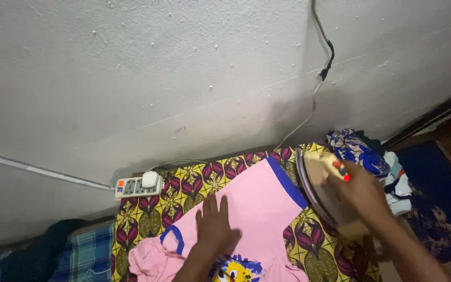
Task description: Ironing a pink graphic t-shirt on a covered surface.
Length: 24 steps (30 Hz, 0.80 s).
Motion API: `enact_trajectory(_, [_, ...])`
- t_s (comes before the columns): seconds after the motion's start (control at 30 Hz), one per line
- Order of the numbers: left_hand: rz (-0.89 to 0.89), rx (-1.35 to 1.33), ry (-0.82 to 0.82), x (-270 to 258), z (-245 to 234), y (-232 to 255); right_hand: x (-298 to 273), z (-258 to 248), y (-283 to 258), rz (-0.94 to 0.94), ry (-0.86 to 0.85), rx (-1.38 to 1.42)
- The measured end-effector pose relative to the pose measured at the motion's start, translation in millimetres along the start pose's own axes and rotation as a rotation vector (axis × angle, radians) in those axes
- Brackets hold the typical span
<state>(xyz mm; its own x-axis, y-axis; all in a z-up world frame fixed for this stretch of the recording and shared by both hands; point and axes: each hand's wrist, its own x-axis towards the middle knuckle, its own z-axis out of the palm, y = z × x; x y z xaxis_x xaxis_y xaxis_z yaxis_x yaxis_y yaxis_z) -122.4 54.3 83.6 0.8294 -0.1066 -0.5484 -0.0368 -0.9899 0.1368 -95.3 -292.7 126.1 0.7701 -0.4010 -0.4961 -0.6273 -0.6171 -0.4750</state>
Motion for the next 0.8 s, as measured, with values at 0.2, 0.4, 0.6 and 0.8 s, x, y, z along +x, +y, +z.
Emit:
enact_trajectory(0.2, [0.08, -0.084, 0.214, -0.1, -24.7, 37.6, -40.5, -33.9, -45.4, -0.134, -0.026, 0.824])
enact_trajectory(0.4, [0.121, -0.087, 0.237, -19.5, -29.8, 52.9, -8.2, 12.5, 22.7, -0.409, -0.082, 1.214])
enact_trajectory(0.6, [0.18, -0.082, 0.223, -30.2, -17.8, 36.9, -32.8, 26.2, 48.5, -0.384, 0.027, 1.259])
enact_trajectory(0.8, [0.196, -0.052, 0.213, -29.6, -0.2, 12.6, -58.9, 19.9, 58.6, -0.215, 0.138, 0.973])
